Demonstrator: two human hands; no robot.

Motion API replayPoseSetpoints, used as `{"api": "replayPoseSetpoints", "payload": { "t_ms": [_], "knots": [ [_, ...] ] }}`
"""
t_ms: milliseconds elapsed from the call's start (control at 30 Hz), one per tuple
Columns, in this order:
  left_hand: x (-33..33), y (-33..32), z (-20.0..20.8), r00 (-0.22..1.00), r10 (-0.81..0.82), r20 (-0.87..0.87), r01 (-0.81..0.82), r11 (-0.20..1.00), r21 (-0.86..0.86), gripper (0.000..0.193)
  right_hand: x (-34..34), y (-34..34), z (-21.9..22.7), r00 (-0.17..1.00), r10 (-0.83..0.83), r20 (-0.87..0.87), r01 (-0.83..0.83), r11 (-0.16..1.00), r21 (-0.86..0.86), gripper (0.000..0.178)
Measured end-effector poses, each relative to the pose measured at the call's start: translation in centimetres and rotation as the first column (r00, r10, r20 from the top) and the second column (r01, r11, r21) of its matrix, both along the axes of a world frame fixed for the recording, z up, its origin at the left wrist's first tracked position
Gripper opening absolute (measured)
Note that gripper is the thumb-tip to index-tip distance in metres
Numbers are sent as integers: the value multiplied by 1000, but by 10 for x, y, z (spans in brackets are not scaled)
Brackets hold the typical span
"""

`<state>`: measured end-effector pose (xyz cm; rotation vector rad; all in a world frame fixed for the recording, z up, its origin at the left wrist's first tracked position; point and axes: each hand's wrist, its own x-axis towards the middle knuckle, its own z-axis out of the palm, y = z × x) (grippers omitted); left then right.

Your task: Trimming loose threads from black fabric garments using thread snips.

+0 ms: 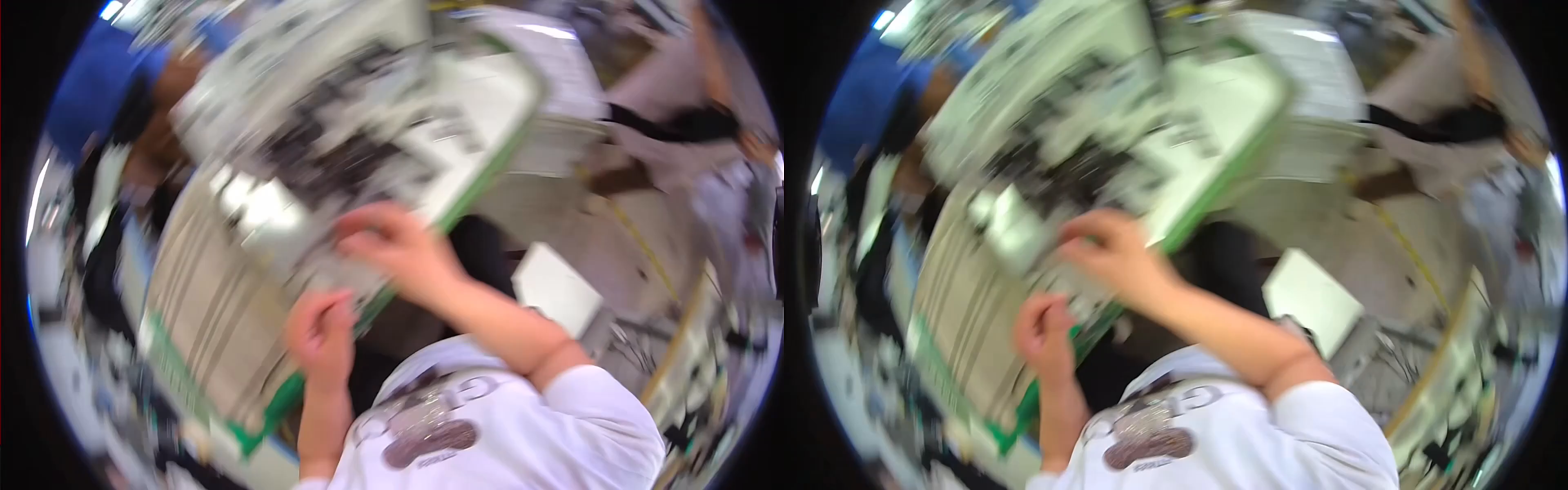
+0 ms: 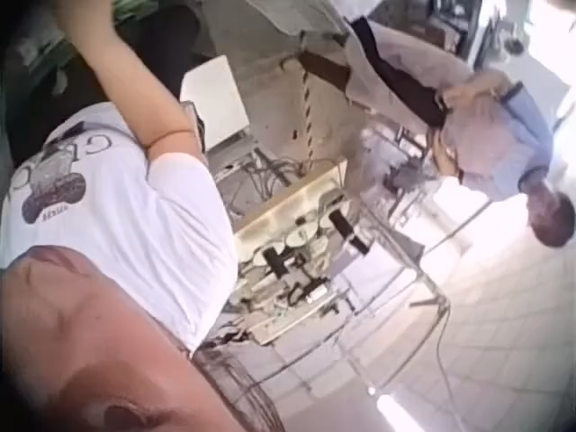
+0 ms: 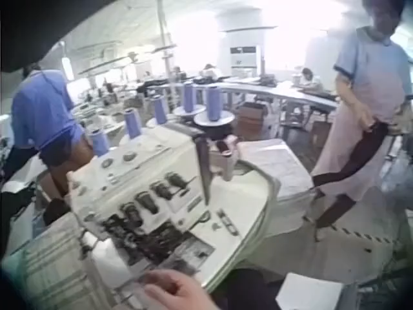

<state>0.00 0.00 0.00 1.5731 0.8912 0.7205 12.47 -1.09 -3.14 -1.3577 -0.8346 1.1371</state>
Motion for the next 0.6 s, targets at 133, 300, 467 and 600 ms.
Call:
{"api": "replayPoseSetpoints", "payload": {
  "t_ms": [133,300,467,600],
  "knots": [
    [17,65,-52,1000,9,9,-11,970,242,10,45,58,4,965,-93,-244,142,971,191,21],
    [15,61,-27,999,-34,19,30,977,211,18,36,44,22,920,-93,-382,189,956,223,14],
    [19,68,-19,999,-43,-9,44,966,254,21,33,45,23,899,-97,-427,227,937,266,10],
    [19,67,-20,998,-57,0,55,961,272,21,31,43,20,904,-82,-420,211,939,272,9]
  ]
}}
